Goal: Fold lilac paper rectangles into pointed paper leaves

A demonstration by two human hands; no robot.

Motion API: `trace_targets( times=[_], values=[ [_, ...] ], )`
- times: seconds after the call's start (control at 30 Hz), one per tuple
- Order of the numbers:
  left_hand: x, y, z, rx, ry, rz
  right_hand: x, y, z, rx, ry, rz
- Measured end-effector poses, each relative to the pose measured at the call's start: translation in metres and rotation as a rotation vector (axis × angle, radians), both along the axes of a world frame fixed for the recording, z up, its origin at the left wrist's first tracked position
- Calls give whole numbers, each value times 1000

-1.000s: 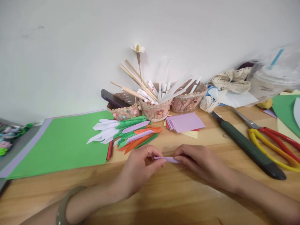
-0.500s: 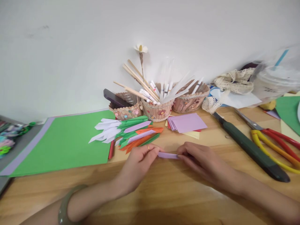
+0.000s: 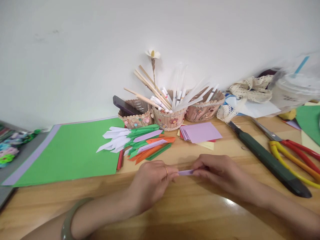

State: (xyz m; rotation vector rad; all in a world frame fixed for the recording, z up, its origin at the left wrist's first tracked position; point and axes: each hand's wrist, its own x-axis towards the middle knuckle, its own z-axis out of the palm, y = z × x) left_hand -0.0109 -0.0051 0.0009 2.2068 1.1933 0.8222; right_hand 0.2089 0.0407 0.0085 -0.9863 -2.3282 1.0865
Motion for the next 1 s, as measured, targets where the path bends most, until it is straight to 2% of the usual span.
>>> trace_targets(
  times=[0.17,0.27,0.33,0.4,0.47,0.57,0.67,0.73,0.9,1.0],
  values=[
    [-2,1,2,-45,-4,27,6,6,6,-81,-59,-21],
    [-9,5,3,8,10,106,20,17,3,-34,-49,-71],
    [-17,11,3,137,35,176,31,27,-2,96,-20,-170],
    [-26,18,4,370,74,218,40,36,-7,250,-20,-296],
    [-35,26,5,573,217,326,44,43,-13,427,-52,-362],
    [-43,37,9,667,457,441,43,48,-22,681,-129,-321],
    [-44,42,12,683,484,509,41,50,-29,836,-240,-243],
    [-41,41,12,705,423,467,40,51,-31,900,-296,-210],
    [-27,26,6,734,289,85,43,49,-27,1074,-255,-160],
    [-17,14,5,771,286,13,42,34,-21,1155,-196,-109]
  ],
)
